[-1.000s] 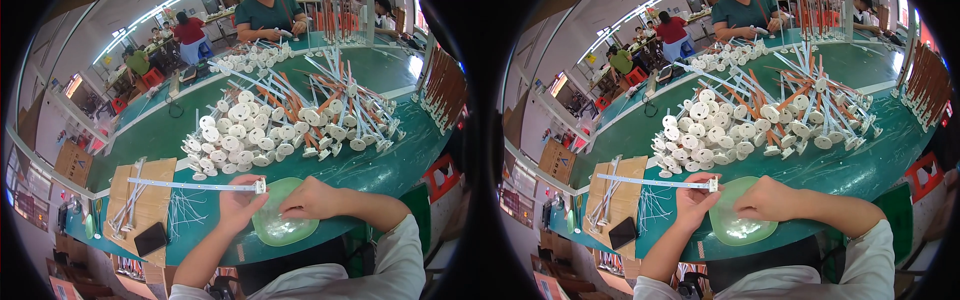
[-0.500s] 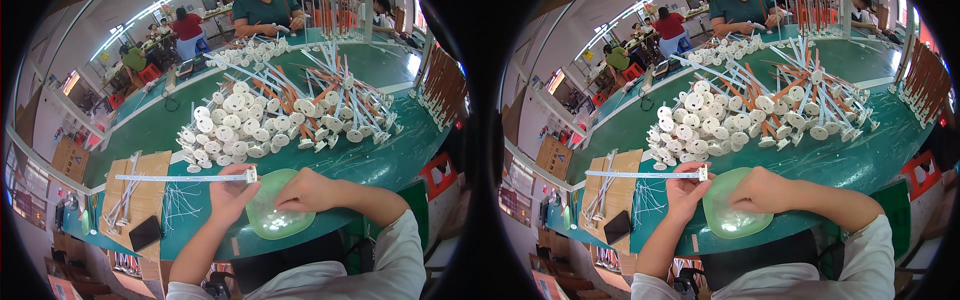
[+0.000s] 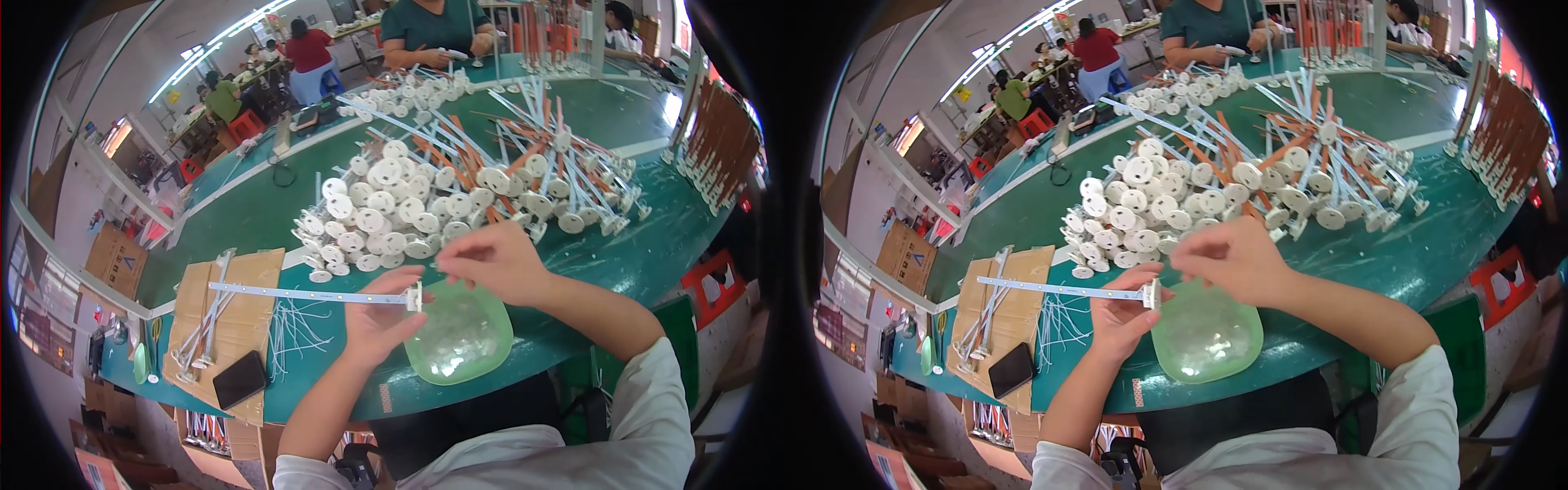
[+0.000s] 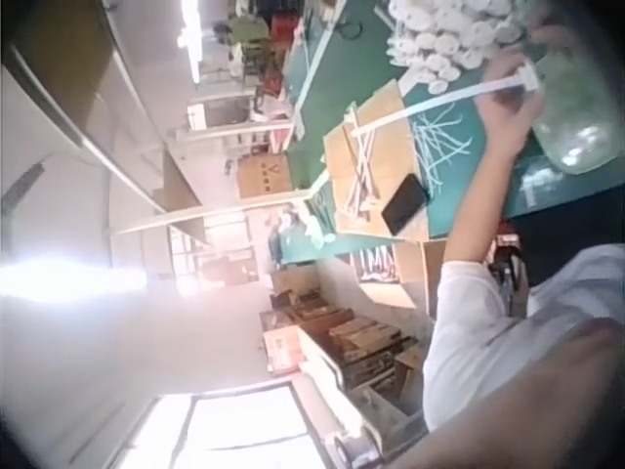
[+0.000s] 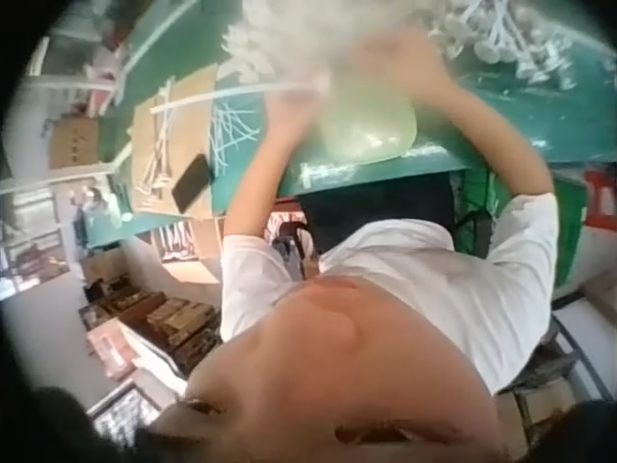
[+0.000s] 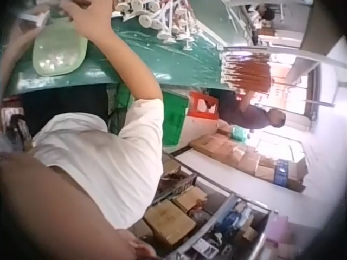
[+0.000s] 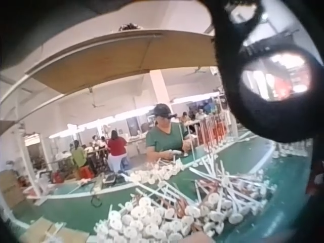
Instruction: The worker is assembling LED light strips by attaching circular plastic bases to long LED circuit strips at a workstation.
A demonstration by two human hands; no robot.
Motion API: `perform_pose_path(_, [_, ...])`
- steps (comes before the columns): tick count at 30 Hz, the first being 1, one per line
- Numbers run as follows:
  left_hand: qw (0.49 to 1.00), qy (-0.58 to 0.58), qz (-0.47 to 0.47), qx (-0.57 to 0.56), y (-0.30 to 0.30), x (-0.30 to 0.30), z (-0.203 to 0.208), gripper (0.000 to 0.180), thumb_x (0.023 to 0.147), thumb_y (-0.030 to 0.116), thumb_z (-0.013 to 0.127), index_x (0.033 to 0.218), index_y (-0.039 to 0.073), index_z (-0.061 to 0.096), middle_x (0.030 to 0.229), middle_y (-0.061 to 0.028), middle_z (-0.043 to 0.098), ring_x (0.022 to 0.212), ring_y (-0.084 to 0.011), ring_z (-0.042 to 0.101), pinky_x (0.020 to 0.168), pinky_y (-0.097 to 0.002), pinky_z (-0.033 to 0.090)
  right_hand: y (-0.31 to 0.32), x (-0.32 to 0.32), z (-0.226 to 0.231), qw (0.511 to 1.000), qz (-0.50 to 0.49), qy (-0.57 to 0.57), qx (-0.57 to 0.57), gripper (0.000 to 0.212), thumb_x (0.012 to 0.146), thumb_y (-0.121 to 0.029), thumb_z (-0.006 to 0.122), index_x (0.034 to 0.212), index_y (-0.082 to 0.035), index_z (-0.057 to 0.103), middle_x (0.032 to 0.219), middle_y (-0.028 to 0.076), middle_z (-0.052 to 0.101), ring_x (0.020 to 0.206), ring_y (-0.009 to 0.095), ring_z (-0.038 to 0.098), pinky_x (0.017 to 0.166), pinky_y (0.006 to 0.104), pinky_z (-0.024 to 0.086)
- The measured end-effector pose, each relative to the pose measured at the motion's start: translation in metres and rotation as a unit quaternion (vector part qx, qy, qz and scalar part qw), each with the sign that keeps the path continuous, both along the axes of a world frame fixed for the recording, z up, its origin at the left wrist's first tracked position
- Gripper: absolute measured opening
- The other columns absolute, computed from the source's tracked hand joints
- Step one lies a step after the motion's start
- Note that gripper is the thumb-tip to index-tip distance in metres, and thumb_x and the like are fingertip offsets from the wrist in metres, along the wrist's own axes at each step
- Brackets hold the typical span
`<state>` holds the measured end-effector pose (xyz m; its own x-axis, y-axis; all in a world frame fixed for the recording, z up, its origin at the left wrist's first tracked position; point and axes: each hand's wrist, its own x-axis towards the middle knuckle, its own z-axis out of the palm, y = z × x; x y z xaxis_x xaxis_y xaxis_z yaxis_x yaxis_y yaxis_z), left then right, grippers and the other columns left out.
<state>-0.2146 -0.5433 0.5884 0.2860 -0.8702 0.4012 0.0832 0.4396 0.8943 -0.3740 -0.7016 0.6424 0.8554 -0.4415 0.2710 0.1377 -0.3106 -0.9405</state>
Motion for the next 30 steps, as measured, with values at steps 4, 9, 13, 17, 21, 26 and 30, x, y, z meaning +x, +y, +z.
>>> perform_pose_path(4, [0.999,-0.024,-0.023,-0.011,0.004,0.001,0.002,0.051,0.073,-0.01,0.071,0.121,-0.001,0.059,0.137,-0.0208,0.045,0.116,-0.0256,0.055,0.092,-0.0434,0.053,0.001,0.008,-0.014,0.981,0.013,-0.006,0.194,0.016,0.087,-0.009,0.068,0.099,0.002,0.07,0.087,0.008,0.071,0.075,0.013,0.067,0.058,0.0243,0.049])
perform_pose_path(9, [0.999,-0.042,-0.023,0.007,0.0,-0.003,0.003,0.055,0.073,-0.011,0.071,0.125,0.0,0.058,0.139,-0.0223,0.043,0.12,-0.0264,0.053,0.093,-0.0433,0.053,-0.003,0.003,-0.025,0.968,0.018,0.006,0.249,0.018,0.086,-0.012,0.071,0.099,-0.001,0.072,0.092,0.005,0.071,0.078,0.011,0.066,0.059,0.0237,0.046])
perform_pose_path(13, [0.997,-0.061,-0.042,0.006,0.001,-0.006,0.004,0.055,0.072,-0.011,0.072,0.125,0.0,0.058,0.139,-0.0221,0.044,0.12,-0.0264,0.053,0.093,-0.043,0.053,0.007,0.0,-0.027,0.98,0.008,0.024,0.199,0.019,0.085,-0.014,0.072,0.1,-0.003,0.072,0.091,0.005,0.071,0.078,0.01,0.065,0.058,0.0253,0.047])
perform_pose_path(17, [0.996,-0.064,-0.063,0.025,0.0,-0.012,0.005,0.054,0.072,-0.012,0.072,0.123,0.0,0.059,0.14,-0.0218,0.044,0.121,-0.0271,0.053,0.093,-0.0437,0.053,0.005,-0.002,-0.036,0.955,-0.132,-0.142,-0.225,0.016,0.076,-0.006,0.073,0.091,-0.002,0.072,0.082,0.009,0.069,0.069,0.016,0.064,0.058,0.0252,0.051])
perform_pose_path(21, [0.993,-0.056,-0.1,0.022,0.004,-0.013,0.0,0.053,0.071,-0.012,0.072,0.121,0.0,0.06,0.141,-0.0234,0.044,0.116,-0.0279,0.057,0.092,-0.0446,0.053,0.011,0.0,-0.033,0.806,-0.125,-0.287,-0.502,0.029,0.056,0.001,0.071,0.085,0.001,0.068,0.085,0.012,0.067,0.073,0.025,0.066,0.059,0.0301,0.056])
perform_pose_path(26, [0.995,-0.052,-0.088,0.003,0.005,-0.012,0.002,0.051,0.07,-0.011,0.073,0.118,-0.001,0.061,0.135,-0.0246,0.05,0.111,-0.0284,0.06,0.092,-0.0437,0.054,0.012,0.005,-0.042,0.803,-0.089,-0.277,-0.52,0.035,0.051,0.001,0.071,0.086,0.003,0.067,0.09,0.013,0.068,0.078,0.026,0.066,0.061,0.0318,0.057])
perform_pose_path(30, [0.992,-0.061,-0.113,0.016,0.005,-0.014,0.007,0.048,0.07,-0.01,0.073,0.116,-0.002,0.062,0.128,-0.0225,0.055,0.108,-0.0273,0.061,0.092,-0.0411,0.054,0.016,0.004,-0.037,0.86,-0.056,-0.237,-0.449,0.031,0.059,0.002,0.073,0.089,0.002,0.069,0.093,0.011,0.068,0.084,0.027,0.065,0.067,0.0322,0.057])
